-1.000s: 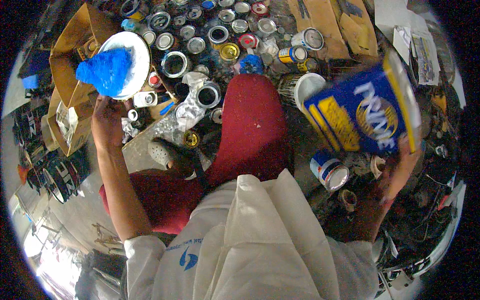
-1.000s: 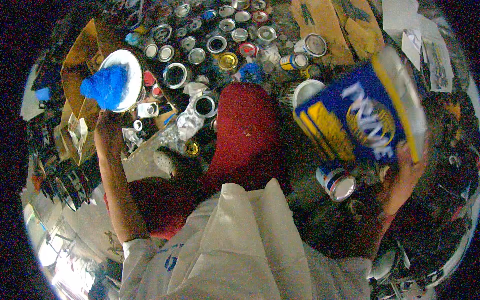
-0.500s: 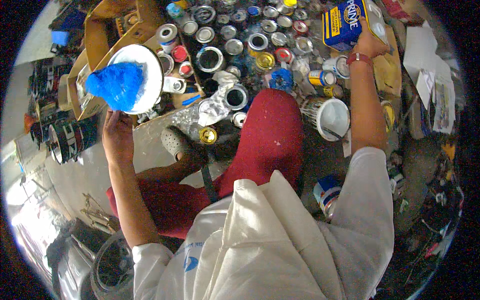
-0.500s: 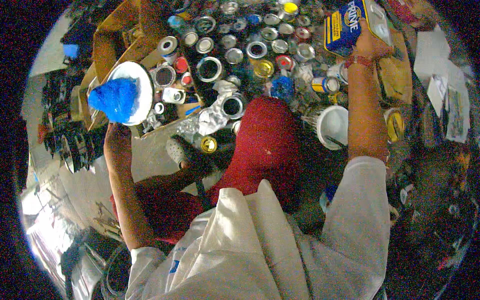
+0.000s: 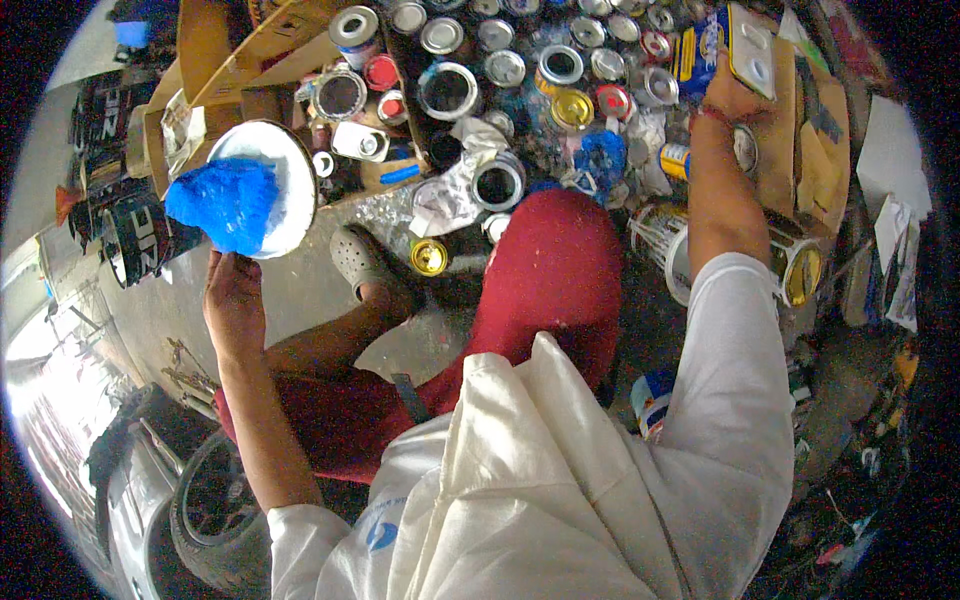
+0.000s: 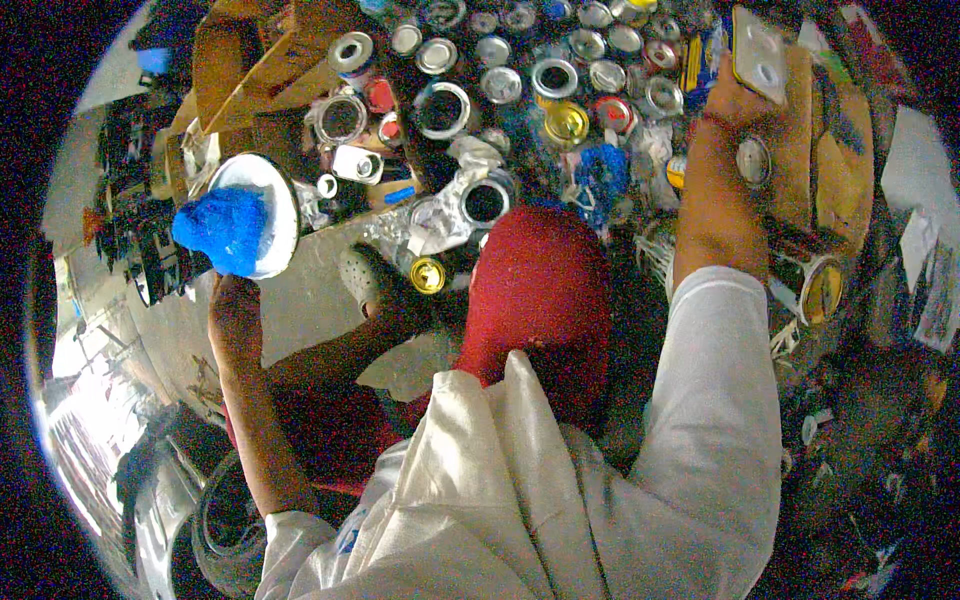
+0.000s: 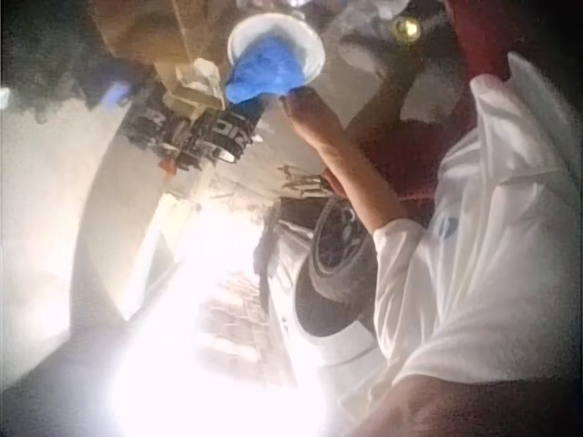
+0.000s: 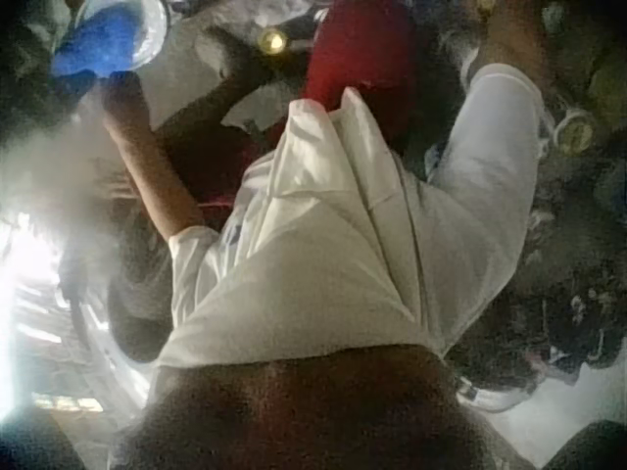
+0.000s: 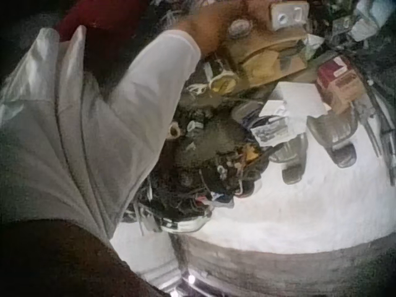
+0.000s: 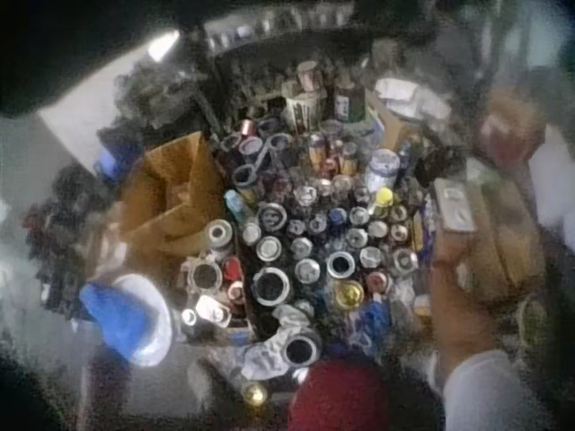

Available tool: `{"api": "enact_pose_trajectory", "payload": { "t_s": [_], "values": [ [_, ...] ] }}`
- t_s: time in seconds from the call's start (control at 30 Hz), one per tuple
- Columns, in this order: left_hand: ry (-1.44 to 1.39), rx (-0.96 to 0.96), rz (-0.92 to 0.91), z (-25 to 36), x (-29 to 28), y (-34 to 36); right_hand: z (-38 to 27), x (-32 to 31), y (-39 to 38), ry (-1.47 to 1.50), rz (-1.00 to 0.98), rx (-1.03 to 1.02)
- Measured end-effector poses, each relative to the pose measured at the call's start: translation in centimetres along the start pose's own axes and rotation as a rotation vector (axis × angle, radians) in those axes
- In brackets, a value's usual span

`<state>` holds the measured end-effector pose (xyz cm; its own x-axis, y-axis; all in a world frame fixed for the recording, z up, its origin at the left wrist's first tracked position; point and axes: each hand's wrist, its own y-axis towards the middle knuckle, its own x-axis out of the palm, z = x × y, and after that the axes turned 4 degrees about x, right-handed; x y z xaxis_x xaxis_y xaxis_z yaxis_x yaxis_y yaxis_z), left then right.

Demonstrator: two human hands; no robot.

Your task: The person prepares white paint by mixing it with a blue filter and pours it into a spray gun. They then spray paint the side of a white car, covering the door and rear quarter panel with even strokes.

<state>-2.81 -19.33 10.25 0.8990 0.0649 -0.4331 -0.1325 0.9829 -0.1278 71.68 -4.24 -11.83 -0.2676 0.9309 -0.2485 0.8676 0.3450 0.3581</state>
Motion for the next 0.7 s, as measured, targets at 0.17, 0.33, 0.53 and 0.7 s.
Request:
{"api": "enact_pose_trajectory", "payload": {
  "t_s": [0.17,0.33,0.53,0.7],
  "values": [
    [0.351,0.016,-0.144,-1.3,-1.4,2.7,-5.5,-3.1,-0.1,0.051,-0.208,0.043],
    [-0.491,-0.184,-0.065,-2.3,-1.0,6.1,-13.3,-19.2,-10.0,0.128,-0.376,0.305],
    [-0.492,-0.161,-0.125,-2.2,-0.7,9.0,-16.3,-32.6,-27.4,-0.043,-0.147,1.412],
    [0.064,0.059,-0.282,-1.5,1.5,9.6,-7.5,-35.6,-25.6,0.312,-0.189,1.396]
  ]
}}
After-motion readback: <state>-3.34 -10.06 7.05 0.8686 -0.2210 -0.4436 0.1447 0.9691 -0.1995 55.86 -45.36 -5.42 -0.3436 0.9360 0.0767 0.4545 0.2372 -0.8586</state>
